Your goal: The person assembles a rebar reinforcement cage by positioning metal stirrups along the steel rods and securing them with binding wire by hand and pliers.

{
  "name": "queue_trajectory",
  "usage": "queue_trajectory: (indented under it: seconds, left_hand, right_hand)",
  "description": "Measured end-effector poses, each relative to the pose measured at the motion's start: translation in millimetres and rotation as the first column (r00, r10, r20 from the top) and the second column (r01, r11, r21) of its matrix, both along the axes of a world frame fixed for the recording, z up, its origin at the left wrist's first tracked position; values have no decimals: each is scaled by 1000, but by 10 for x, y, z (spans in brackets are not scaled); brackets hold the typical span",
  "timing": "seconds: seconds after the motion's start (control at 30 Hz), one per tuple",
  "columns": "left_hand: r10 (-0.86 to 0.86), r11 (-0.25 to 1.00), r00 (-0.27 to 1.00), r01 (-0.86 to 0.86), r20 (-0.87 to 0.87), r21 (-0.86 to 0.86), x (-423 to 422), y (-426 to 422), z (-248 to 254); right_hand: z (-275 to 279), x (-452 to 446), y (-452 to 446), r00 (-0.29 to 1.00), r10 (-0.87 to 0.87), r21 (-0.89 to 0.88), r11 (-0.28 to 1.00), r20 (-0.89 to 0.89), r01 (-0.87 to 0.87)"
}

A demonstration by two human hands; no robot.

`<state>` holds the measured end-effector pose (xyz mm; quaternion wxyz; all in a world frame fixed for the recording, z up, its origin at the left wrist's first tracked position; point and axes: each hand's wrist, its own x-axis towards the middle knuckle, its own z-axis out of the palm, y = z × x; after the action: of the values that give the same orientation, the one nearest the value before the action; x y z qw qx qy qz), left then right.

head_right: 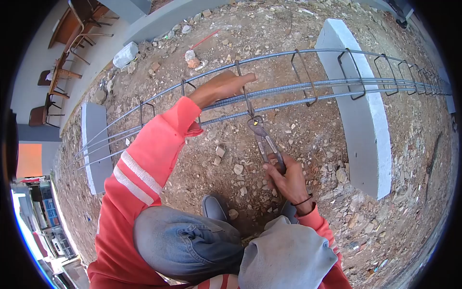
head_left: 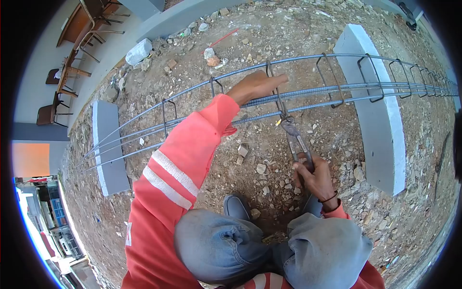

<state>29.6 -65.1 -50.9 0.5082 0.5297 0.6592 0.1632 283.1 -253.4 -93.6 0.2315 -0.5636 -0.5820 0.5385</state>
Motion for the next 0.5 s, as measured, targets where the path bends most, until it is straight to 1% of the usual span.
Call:
queue_trajectory:
  seconds: [0.03,0.07,0.1,0.13,0.17,0.2,0.23,0.27,0.33,0.37,0.4,0.43,0.47,0.5]
  left_hand:
    - [-68,985,967,105,-245,138,-12,-85,170]
    - [-94,941,871,236,-482,242,-21,-194,333]
    - [-48,862,896,261,-442,434,-33,-365,462]
    - [-15,745,918,274,-396,608,-43,-566,581]
    - [-34,733,958,219,-286,644,-50,-768,689]
    - [-54,722,984,158,-172,673,-59,-977,746]
    - [-39,731,991,115,-127,673,-75,-1188,701]
    - [-22,740,997,67,-76,669,-91,-1396,604]
    - [-11,754,1000,3,8,657,-150,-1729,307]
    - [-8,754,1000,-2,13,657,-158,-1857,107]
    - [72,868,974,-167,214,467,-155,-1980,-108]
    - [186,929,904,-290,385,231,-136,-2020,-242]
    - [190,927,901,-295,391,230,-106,-2027,-360]
    - [173,952,846,-275,504,136,-49,-1997,-429]
  right_hand:
    - [-6,-16,12,945,58,-224,965,-321,-135]
    - [-28,-21,22,791,28,-381,866,-611,-325]
    - [-214,29,26,344,-244,-417,633,-907,-652]
    - [-290,-24,26,339,-244,-414,634,-909,-653]
    - [-365,-101,6,57,-433,-297,508,-899,-808]
    - [-392,-167,-8,-186,-622,-111,407,-760,-907]
    - [-390,-198,-9,-230,-639,-69,408,-734,-910]
    - [-385,-170,-1,-229,-641,-72,407,-733,-911]
    - [-327,-58,45,-187,-646,-141,420,-740,-896]
    - [-244,-6,13,-94,-548,-258,531,-831,-807]
    - [-208,15,16,-89,-550,-263,528,-830,-807]
    - [-180,26,47,190,-447,-447,585,-874,-677]
    - [-165,52,57,470,-351,-571,656,-810,-494]
    - [-390,126,35,453,-393,-591,643,-800,-486]
